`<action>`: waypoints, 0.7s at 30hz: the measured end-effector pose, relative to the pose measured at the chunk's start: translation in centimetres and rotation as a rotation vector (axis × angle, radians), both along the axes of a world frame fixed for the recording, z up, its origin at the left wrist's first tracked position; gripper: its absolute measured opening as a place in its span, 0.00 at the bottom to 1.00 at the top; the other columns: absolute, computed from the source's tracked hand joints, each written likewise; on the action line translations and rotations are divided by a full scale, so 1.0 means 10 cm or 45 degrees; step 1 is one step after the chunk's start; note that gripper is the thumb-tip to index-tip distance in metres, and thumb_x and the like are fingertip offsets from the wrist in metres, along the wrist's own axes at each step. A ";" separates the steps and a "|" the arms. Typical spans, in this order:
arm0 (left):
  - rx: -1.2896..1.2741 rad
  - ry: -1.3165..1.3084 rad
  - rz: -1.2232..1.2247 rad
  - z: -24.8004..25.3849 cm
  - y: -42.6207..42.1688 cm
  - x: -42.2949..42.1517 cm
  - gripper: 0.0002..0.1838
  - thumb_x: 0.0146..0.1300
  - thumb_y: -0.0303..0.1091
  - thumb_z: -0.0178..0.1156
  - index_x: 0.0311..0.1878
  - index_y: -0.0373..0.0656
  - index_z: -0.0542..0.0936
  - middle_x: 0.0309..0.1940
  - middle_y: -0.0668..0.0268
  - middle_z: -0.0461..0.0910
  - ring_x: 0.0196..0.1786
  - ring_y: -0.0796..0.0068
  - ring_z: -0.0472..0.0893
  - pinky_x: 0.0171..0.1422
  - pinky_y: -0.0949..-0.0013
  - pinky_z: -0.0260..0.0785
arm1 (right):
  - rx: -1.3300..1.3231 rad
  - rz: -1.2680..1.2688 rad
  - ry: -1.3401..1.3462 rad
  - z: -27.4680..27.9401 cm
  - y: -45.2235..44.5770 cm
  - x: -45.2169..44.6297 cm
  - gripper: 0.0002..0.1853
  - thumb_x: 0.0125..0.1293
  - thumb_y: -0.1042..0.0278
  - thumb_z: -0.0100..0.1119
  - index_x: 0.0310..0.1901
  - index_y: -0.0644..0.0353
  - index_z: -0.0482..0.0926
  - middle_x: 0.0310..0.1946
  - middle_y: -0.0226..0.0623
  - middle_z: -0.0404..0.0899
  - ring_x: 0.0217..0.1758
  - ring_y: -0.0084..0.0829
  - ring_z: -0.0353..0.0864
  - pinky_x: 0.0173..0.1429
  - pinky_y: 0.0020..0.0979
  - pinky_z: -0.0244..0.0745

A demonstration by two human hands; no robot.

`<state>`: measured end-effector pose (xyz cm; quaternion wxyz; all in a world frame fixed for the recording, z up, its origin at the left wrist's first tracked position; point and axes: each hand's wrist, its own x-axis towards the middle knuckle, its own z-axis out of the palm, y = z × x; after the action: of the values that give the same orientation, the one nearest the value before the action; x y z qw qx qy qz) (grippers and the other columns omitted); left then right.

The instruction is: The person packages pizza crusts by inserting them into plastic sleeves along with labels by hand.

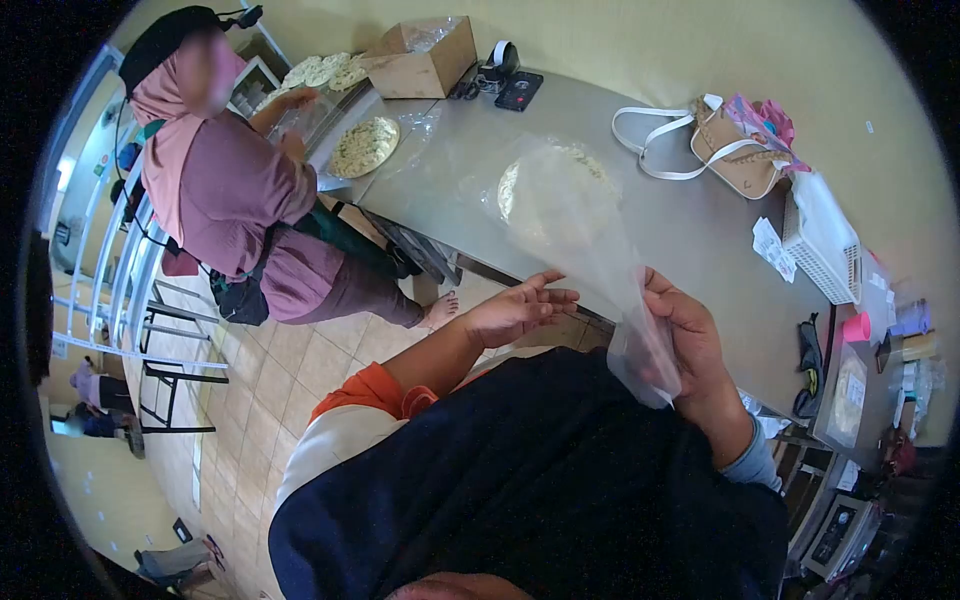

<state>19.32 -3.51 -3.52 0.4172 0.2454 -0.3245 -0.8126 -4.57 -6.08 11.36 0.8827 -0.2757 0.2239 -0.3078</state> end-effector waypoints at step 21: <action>0.119 -0.132 0.719 0.41 -0.03 0.24 0.03 0.63 0.28 0.57 0.38 0.40 0.78 0.33 0.69 0.79 0.30 0.80 0.74 0.37 0.77 0.67 | -0.243 -0.060 -0.108 -0.73 -0.27 -0.24 0.18 0.59 0.71 0.47 0.52 0.61 0.71 0.45 0.38 0.77 0.42 0.34 0.79 0.47 0.39 0.77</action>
<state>21.69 -3.77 0.62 0.5981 0.3863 -0.2263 -0.6647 -7.00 -8.81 4.06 0.8535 -0.3401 0.1626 -0.3598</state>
